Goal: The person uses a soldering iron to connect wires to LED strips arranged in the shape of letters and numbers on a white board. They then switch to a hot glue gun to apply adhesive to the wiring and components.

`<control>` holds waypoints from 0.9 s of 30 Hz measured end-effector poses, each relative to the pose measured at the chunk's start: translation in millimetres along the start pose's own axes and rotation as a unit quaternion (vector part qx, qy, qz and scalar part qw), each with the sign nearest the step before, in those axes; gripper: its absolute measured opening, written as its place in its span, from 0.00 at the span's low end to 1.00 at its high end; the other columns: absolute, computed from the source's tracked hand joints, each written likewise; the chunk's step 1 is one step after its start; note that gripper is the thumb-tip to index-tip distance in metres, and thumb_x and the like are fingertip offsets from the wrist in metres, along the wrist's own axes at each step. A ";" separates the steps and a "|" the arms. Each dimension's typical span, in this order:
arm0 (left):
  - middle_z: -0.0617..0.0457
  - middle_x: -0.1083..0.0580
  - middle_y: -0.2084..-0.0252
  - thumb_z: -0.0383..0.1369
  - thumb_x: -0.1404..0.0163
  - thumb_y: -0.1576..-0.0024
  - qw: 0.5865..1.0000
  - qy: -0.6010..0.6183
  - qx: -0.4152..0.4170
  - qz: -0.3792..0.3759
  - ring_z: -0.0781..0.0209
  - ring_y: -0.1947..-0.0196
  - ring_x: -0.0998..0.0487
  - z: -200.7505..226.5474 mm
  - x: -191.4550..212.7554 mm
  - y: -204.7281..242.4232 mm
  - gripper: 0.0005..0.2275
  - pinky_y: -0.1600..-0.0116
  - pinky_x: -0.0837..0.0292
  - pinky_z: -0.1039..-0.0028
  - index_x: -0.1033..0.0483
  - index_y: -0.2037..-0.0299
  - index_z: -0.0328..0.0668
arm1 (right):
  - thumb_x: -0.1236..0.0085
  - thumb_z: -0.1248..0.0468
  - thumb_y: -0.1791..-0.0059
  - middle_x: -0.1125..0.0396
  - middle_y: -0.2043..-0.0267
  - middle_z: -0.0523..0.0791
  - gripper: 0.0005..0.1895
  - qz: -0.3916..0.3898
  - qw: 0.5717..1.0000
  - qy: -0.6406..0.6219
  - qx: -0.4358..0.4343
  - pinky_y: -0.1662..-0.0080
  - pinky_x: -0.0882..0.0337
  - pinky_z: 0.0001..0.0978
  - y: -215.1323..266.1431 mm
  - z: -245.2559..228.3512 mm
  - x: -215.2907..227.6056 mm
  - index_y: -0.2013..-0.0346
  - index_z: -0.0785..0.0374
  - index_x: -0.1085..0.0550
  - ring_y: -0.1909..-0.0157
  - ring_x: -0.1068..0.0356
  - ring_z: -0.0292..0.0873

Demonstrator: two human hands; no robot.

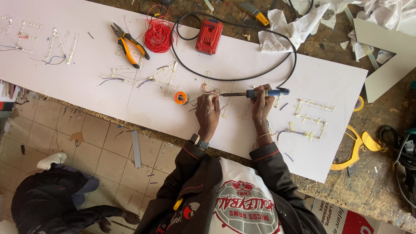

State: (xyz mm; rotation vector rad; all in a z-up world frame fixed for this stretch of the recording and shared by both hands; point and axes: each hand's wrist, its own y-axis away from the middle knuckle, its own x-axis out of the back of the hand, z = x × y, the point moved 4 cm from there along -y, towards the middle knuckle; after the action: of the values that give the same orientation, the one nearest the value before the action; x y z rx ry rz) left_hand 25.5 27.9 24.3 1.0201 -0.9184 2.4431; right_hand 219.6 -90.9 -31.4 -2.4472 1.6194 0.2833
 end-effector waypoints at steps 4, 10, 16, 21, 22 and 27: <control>0.51 0.26 0.64 0.31 0.41 0.31 1.000 -0.003 -0.006 0.006 0.47 0.60 0.19 -3.0 -3.1 2.1 0.02 0.56 0.19 0.60 0.20 0.53 0.46 | 0.43 0.49 0.35 0.43 0.80 0.42 0.24 -0.002 1.000 -0.004 0.004 0.74 0.37 0.28 -2.4 7.3 3.5 0.64 0.66 0.26 0.80 0.42 0.35; 0.50 0.25 0.63 0.30 0.43 0.30 1.000 0.012 0.008 -0.011 0.44 0.59 0.19 -2.3 -1.9 2.0 0.02 0.56 0.20 0.57 0.21 0.52 0.45 | 0.43 0.47 0.35 0.43 0.79 0.42 0.24 -0.003 1.000 -0.005 0.002 0.74 0.37 0.29 -1.2 7.8 4.5 0.63 0.65 0.26 0.80 0.42 0.35; 0.49 0.25 0.62 0.31 0.44 0.29 1.000 -0.005 0.004 -0.010 0.44 0.58 0.19 -6.3 -7.2 6.0 0.02 0.55 0.20 0.57 0.21 0.51 0.45 | 0.43 0.46 0.35 0.41 0.80 0.42 0.25 -0.005 1.000 0.014 0.003 0.74 0.37 0.28 0.9 -3.3 1.0 0.63 0.65 0.26 0.80 0.40 0.36; 0.50 0.25 0.62 0.31 0.42 0.30 1.000 -0.008 0.002 -0.001 0.46 0.59 0.19 -4.7 -5.0 4.8 0.02 0.56 0.20 0.60 0.20 0.52 0.45 | 0.44 0.48 0.35 0.45 0.81 0.42 0.24 -0.006 1.000 -0.001 0.012 0.74 0.38 0.29 -1.7 6.3 6.1 0.63 0.65 0.26 0.81 0.43 0.36; 0.50 0.25 0.62 0.31 0.42 0.30 1.000 -0.008 0.002 -0.001 0.46 0.59 0.19 -4.1 -5.1 5.0 0.02 0.56 0.20 0.60 0.20 0.52 0.45 | 0.44 0.48 0.35 0.45 0.81 0.42 0.24 -0.006 1.000 -0.001 0.012 0.74 0.38 0.29 -1.5 5.5 6.2 0.63 0.65 0.26 0.81 0.43 0.36; 0.50 0.25 0.63 0.31 0.42 0.30 1.000 0.003 -0.007 0.009 0.46 0.60 0.19 -3.1 -3.0 3.5 0.02 0.57 0.21 0.60 0.20 0.52 0.45 | 0.43 0.49 0.35 0.46 0.82 0.41 0.23 -0.006 1.000 -0.017 0.009 0.74 0.38 0.30 -2.5 11.3 6.4 0.63 0.66 0.27 0.82 0.44 0.36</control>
State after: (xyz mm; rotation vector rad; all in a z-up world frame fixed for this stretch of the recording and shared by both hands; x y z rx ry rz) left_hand 24.2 27.2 19.0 1.0032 -0.9456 2.4506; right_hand 223.7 -92.6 -43.9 -2.4233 1.5867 0.3049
